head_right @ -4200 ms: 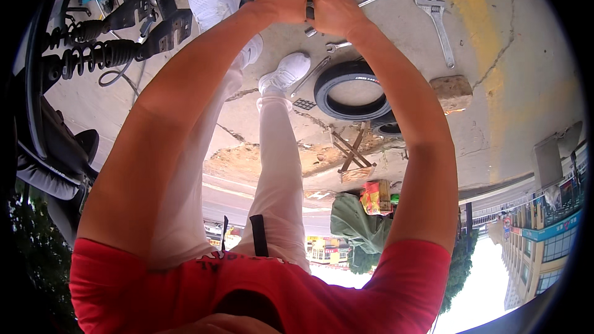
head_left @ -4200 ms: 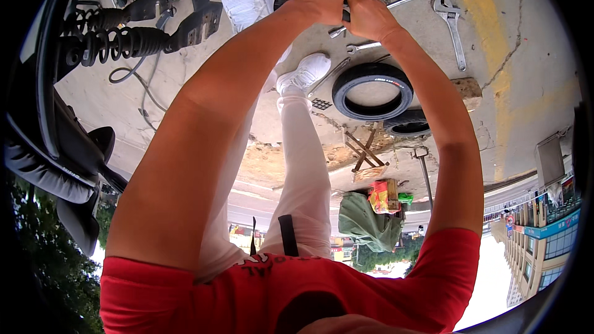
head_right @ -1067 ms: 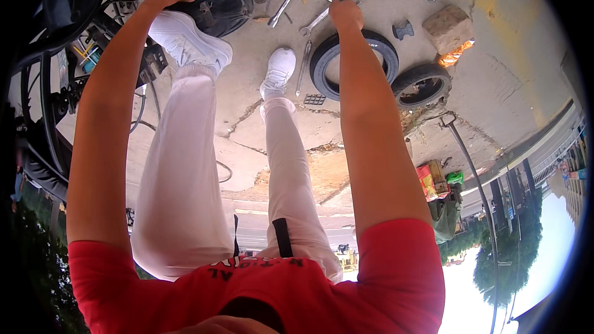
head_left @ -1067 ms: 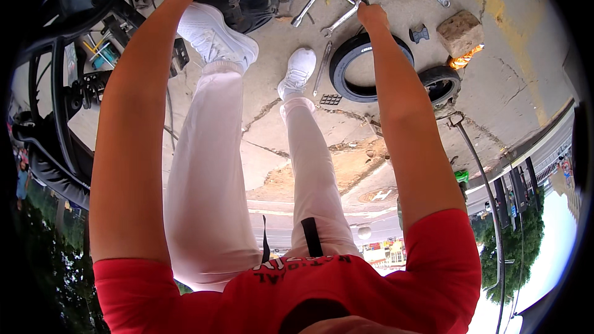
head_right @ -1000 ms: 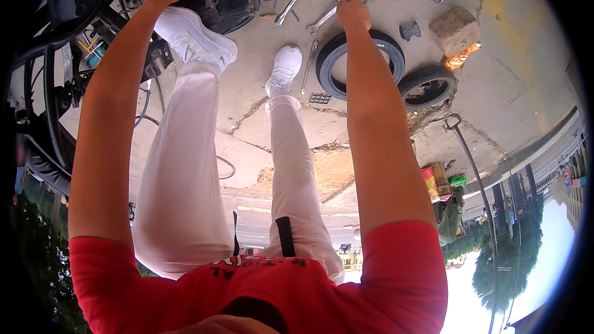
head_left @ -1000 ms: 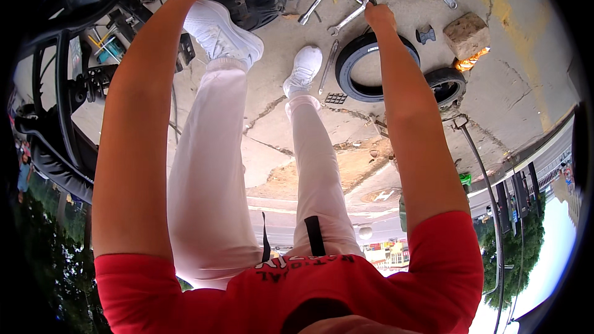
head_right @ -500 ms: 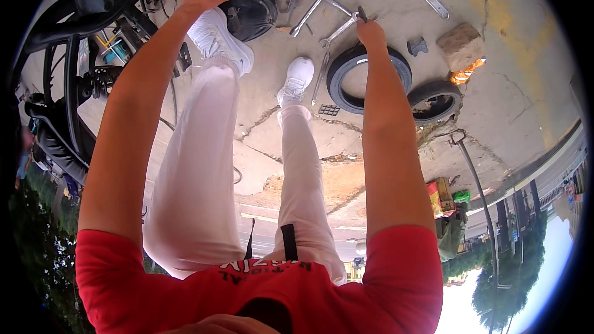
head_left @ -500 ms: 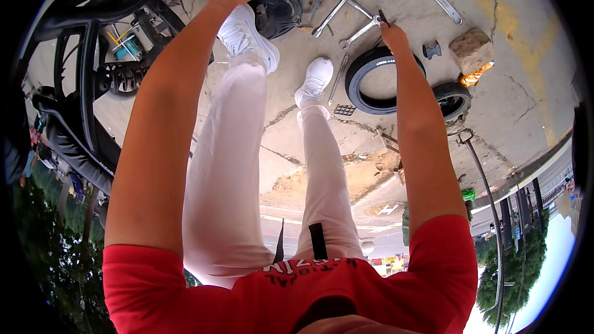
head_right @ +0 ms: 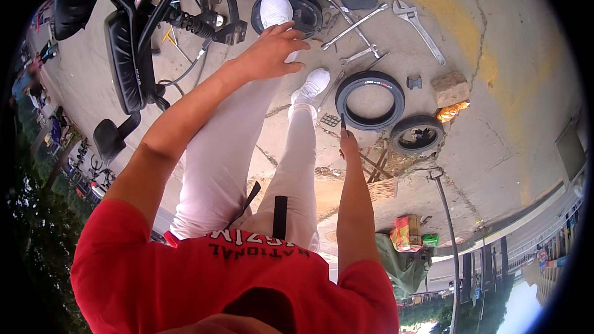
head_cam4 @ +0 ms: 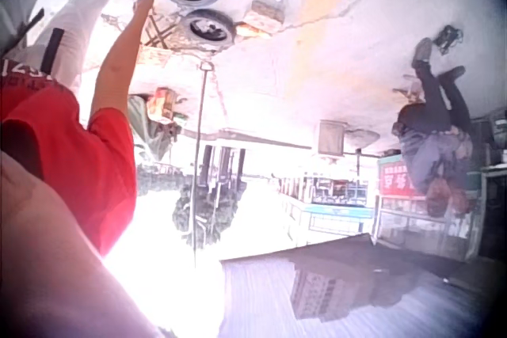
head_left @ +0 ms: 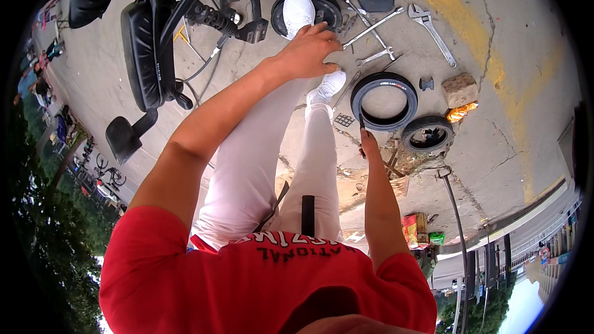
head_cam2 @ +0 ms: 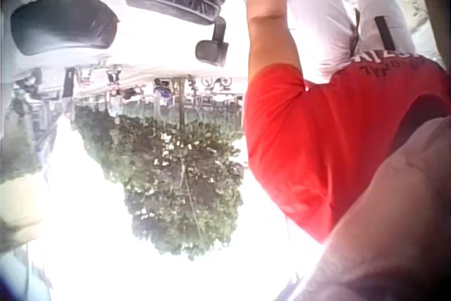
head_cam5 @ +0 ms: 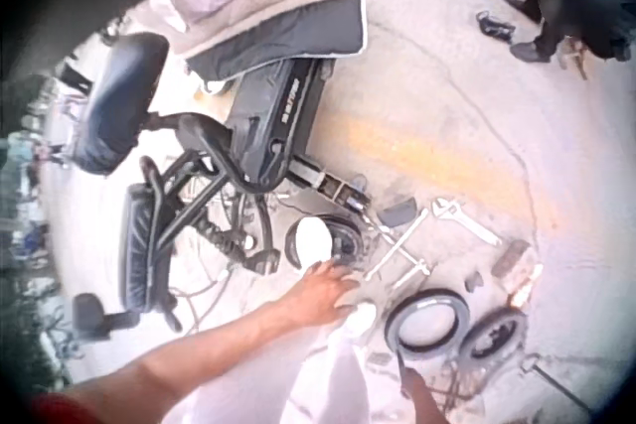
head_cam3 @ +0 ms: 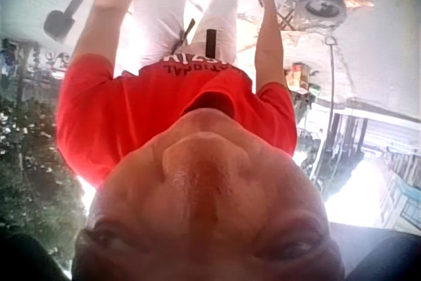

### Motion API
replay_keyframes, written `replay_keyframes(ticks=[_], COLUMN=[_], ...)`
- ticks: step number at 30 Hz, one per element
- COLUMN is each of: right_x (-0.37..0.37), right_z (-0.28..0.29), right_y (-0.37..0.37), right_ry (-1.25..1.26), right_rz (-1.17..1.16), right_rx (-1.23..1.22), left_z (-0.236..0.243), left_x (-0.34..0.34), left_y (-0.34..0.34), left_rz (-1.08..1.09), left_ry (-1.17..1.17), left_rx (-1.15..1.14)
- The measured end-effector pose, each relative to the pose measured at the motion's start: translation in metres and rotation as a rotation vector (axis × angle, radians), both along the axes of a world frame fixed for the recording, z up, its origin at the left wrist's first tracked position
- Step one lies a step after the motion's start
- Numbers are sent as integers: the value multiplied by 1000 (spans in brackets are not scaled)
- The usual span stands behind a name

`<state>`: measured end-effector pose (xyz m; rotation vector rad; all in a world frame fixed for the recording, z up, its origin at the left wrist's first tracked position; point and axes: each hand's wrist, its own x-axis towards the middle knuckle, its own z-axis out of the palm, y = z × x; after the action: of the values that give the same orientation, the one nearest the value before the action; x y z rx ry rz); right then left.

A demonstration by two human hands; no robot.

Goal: The person removes a tire from a motorcycle wheel rim using pliers and a metal bar, then fits a new tire onto the rim and secures it with tools. The person uses pliers to pry the tire bead and a metal bar to lever the tire into place.

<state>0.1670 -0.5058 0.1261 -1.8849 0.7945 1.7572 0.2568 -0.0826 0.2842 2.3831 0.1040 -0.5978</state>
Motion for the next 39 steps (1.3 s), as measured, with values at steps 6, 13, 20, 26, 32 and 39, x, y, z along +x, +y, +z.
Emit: replay_keyframes(ticks=[6, 13, 20, 26, 32, 39], right_x=[-49, -48, 3, 85, 153, 173], right_z=[66, 53, -15, -122, -187, -225], right_y=[-44, -44, 24, 86, 120, 127], right_ry=[169, -72, -304, -452, -694, -939], right_rz=[104, 13, 21, -60, -30, 289], right_rx=[-37, -53, 34, 60, -25, -30], left_z=[152, 145, -12, -164, -219, -309], left_x=[-30, -72, -129, -201, -145, -36], left_y=[21, -12, -29, -6, 59, 139], left_rz=[447, 521, 583, 686, 608, 516], left_ry=[-112, -149, 377, 542, -30, -522], left_rx=[-173, -310, -501, -384, -145, 362])
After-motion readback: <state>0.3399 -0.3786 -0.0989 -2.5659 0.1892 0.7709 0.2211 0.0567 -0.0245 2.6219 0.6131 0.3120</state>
